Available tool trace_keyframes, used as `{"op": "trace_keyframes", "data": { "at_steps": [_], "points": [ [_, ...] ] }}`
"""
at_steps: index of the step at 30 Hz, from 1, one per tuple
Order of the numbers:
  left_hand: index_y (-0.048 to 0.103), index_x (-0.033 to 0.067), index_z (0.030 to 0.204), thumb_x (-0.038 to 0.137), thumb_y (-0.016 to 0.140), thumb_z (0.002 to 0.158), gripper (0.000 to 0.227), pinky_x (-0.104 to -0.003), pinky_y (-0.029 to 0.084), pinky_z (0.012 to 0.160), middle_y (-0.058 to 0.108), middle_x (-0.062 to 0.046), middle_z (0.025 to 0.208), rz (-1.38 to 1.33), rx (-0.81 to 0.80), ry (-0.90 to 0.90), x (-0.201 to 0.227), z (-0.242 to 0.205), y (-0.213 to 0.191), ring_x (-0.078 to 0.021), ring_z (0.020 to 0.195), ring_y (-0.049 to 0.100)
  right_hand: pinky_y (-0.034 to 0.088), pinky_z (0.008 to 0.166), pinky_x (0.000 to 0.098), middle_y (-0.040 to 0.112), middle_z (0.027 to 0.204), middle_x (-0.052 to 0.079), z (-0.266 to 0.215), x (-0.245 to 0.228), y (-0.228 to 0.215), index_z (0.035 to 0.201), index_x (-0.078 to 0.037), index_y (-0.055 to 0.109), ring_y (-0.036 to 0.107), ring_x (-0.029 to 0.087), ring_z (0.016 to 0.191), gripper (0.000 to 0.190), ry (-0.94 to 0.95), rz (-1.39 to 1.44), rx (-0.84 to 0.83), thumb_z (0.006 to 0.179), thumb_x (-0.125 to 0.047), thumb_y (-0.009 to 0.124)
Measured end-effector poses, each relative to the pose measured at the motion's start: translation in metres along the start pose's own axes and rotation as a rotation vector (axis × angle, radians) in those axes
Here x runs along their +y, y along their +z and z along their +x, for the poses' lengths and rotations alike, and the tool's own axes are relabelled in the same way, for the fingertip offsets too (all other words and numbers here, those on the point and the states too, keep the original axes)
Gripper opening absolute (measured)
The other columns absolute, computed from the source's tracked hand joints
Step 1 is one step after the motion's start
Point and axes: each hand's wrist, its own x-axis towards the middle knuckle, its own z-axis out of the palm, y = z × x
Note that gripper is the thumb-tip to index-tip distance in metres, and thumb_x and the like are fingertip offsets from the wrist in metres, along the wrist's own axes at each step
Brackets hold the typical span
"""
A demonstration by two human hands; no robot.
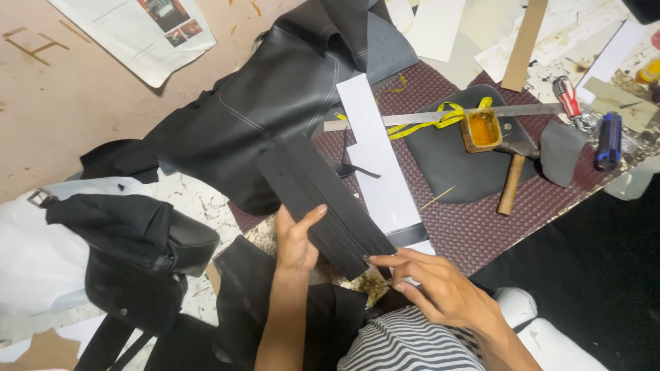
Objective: Assembling a leather bag component by applying adhesive and attaching leather strips to a zippered panel
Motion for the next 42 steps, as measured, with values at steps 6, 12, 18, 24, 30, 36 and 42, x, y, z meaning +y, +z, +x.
{"op": "trace_keyframes", "data": {
  "at_steps": [6, 12, 18, 24, 30, 36, 42],
  "points": [
    [0.059, 0.001, 0.129, -0.015, 0.078, 0.071, 0.063, -0.045, 0.062, 0.09, 0.071, -0.022, 0.12, 0.162, -0.048, 0.264, -0.026, 0.022, -0.048, -0.0255, 0.11, 0.068, 0.052, 0.084, 0.0411, 0.068, 0.095, 0.011, -0.042, 0.124, -0.081, 0.097, -0.005, 0.07, 0.066, 0.031, 0.085, 0.007, 0.283, -0.412, 0.777, 0.101, -0.009, 0.074],
    [0.06, -0.004, 0.129, -0.003, 0.075, 0.078, 0.053, -0.041, 0.058, 0.098, 0.07, -0.015, 0.118, 0.349, -0.003, 0.139, -0.003, -0.004, -0.01, -0.0274, 0.111, 0.066, 0.053, 0.078, 0.04, 0.07, 0.094, 0.004, -0.035, 0.275, -0.146, 0.135, -0.007, 0.065, 0.062, 0.017, 0.081, 0.036, 0.666, -0.457, 0.746, 0.099, -0.01, 0.065],
    [0.068, -0.0039, 0.103, 0.0, 0.081, 0.072, 0.034, -0.037, 0.061, 0.078, 0.073, -0.014, 0.096, 0.557, 0.059, 0.189, -0.004, -0.007, -0.028, -0.0257, 0.091, 0.07, 0.053, 0.069, 0.0553, 0.077, 0.089, 0.016, -0.027, 0.342, -0.158, 0.11, -0.029, 0.078, 0.07, 0.043, 0.091, 0.018, 1.064, -0.888, 0.25, 0.097, -0.026, 0.066],
    [0.071, -0.0035, 0.106, 0.011, 0.087, 0.068, 0.043, -0.038, 0.064, 0.08, 0.075, -0.015, 0.102, 0.664, 0.091, 0.257, -0.013, -0.002, -0.04, -0.026, 0.099, 0.072, 0.053, 0.056, 0.0483, 0.074, 0.075, 0.012, -0.007, 0.344, -0.158, 0.093, -0.029, 0.08, 0.073, 0.039, 0.075, 0.019, 1.009, -1.079, 0.109, 0.088, -0.026, 0.062],
    [0.066, -0.0036, 0.121, 0.005, 0.084, 0.068, 0.057, -0.038, 0.062, 0.093, 0.073, -0.017, 0.112, 0.57, 0.16, 0.099, -0.009, -0.001, -0.021, -0.0263, 0.106, 0.071, 0.049, 0.054, 0.0425, 0.069, 0.065, 0.011, 0.006, 0.359, -0.162, 0.067, -0.007, 0.07, 0.068, 0.031, 0.059, 0.021, 1.049, -1.138, -0.052, 0.084, -0.017, 0.063],
    [0.065, -0.005, 0.12, 0.01, 0.084, 0.069, 0.057, -0.042, 0.062, 0.09, 0.072, -0.017, 0.114, 0.563, 0.138, 0.175, -0.019, 0.007, -0.032, -0.0276, 0.108, 0.069, 0.054, 0.058, 0.0494, 0.078, 0.085, 0.009, -0.009, 0.322, -0.178, 0.113, -0.035, 0.08, 0.073, 0.038, 0.082, 0.023, 1.07, -1.0, 0.203, 0.096, -0.033, 0.065],
    [0.068, -0.0041, 0.11, 0.005, 0.085, 0.072, 0.042, -0.037, 0.062, 0.079, 0.072, -0.014, 0.102, 0.575, 0.11, 0.246, -0.023, 0.01, -0.03, -0.0231, 0.098, 0.069, 0.05, 0.109, 0.0484, 0.08, 0.098, -0.009, -0.02, 0.265, -0.169, 0.09, -0.026, 0.081, 0.075, 0.015, 0.094, 0.018, 1.248, -0.603, 0.126, 0.09, -0.011, 0.073]
  ]
}}
